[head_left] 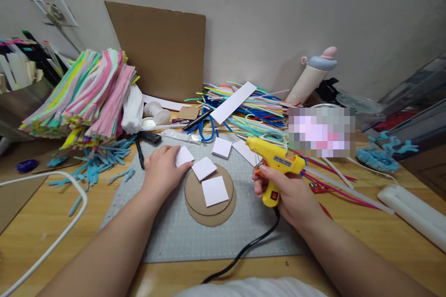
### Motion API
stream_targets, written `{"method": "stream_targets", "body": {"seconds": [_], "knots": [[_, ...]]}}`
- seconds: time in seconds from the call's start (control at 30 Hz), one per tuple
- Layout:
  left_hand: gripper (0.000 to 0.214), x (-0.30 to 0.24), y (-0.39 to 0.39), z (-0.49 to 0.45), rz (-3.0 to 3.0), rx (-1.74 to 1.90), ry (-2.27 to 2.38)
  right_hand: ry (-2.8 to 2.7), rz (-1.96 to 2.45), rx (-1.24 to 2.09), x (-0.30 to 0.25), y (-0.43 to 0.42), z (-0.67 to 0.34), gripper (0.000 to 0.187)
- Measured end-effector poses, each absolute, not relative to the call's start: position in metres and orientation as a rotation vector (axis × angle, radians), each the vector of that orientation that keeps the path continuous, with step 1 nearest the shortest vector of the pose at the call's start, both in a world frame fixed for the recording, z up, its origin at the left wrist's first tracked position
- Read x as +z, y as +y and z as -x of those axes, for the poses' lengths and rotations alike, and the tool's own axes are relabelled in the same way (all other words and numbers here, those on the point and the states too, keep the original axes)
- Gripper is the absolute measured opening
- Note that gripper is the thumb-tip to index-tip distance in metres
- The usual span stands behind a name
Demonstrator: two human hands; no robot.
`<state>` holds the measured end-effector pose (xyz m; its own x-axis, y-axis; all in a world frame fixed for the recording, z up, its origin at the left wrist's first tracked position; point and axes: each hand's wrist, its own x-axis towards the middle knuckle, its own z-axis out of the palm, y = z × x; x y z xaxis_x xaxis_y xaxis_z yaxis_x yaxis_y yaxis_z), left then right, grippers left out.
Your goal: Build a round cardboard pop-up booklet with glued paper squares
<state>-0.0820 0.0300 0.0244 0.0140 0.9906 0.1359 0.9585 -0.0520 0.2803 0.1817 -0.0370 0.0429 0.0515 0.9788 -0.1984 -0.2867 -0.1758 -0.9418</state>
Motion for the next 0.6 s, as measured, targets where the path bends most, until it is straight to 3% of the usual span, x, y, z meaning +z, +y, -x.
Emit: {"method": "stream_targets", "body": {"seconds": [0.1,0.3,0.43,0.6], "knots": [[0.056,0.029,0.024,0.078,-2.166,0.497,2.123,-0.878,1.149,1.437,0.041,-0.036,-0.182,0.025],[0.027,0.038,0.004,0.058,-2.212,0.685,1.894,-0.954,1.185,1.457,0.035,-0.035,-0.180,0.026],[0.035,0.034,-0.004,0.039,-2.324,0.550,1.790,-0.956,1.208,1.467,0.031,-0.036,-0.178,0.028],[0.028,0.028,-0.003,0.032,-2.275,0.532,1.844,-0.992,1.244,1.478,0.028,-0.036,-0.177,0.029]]}}
